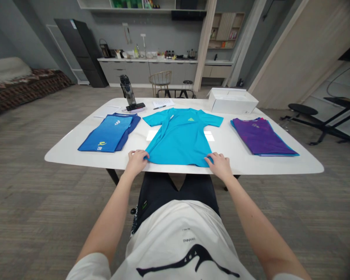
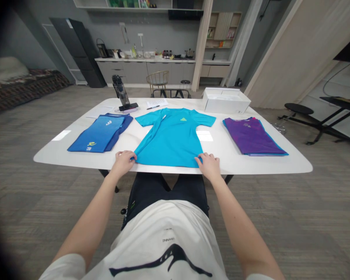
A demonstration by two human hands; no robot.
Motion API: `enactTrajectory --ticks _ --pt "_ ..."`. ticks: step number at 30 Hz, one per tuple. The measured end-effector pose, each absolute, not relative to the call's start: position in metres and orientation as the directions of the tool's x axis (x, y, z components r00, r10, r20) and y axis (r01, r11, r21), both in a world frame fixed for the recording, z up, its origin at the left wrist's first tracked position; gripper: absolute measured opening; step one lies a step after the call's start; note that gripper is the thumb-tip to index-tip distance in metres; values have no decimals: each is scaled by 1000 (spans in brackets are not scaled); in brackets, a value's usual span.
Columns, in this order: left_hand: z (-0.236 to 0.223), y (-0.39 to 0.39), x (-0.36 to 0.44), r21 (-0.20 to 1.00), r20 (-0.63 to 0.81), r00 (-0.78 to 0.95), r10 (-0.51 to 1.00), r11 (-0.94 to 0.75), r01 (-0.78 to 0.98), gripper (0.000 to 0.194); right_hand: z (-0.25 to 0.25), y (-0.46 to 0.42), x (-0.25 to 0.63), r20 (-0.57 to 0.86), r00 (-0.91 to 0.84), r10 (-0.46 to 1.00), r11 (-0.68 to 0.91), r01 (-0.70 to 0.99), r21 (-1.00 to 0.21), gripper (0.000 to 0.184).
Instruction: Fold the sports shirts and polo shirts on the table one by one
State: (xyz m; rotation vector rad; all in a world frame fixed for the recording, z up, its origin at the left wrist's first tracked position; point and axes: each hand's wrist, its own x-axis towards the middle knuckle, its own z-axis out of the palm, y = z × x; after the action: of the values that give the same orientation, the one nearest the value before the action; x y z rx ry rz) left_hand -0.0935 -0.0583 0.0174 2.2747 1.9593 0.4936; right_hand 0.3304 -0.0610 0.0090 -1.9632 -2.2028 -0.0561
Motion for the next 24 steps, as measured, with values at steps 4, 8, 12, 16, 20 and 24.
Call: enactTrajectory --ticks 4,8,12,16,20,24 --pt "20 -69 -92 254 157 145 977 -182 950 23 14 -67 357 150 -17 989 21 1000 -23 40" --pt "23 -74 -85 297 150 236 960 -271 916 23 16 -64 366 124 76 989 -79 997 16 33" --pt "22 -76 -77 329 146 307 940 -339 881 22 15 -59 357 137 52 989 -42 996 -72 35" --pt "18 -76 -76 329 131 363 922 -386 862 23 7 -57 358 118 72 990 -62 994 -87 38" --pt "17 -79 -81 318 130 378 917 -400 860 23 -2 -58 375 121 138 983 -132 990 -56 39" --pt "19 -84 -85 307 123 408 904 -426 851 21 -3 -58 392 106 179 978 -172 983 -65 39"
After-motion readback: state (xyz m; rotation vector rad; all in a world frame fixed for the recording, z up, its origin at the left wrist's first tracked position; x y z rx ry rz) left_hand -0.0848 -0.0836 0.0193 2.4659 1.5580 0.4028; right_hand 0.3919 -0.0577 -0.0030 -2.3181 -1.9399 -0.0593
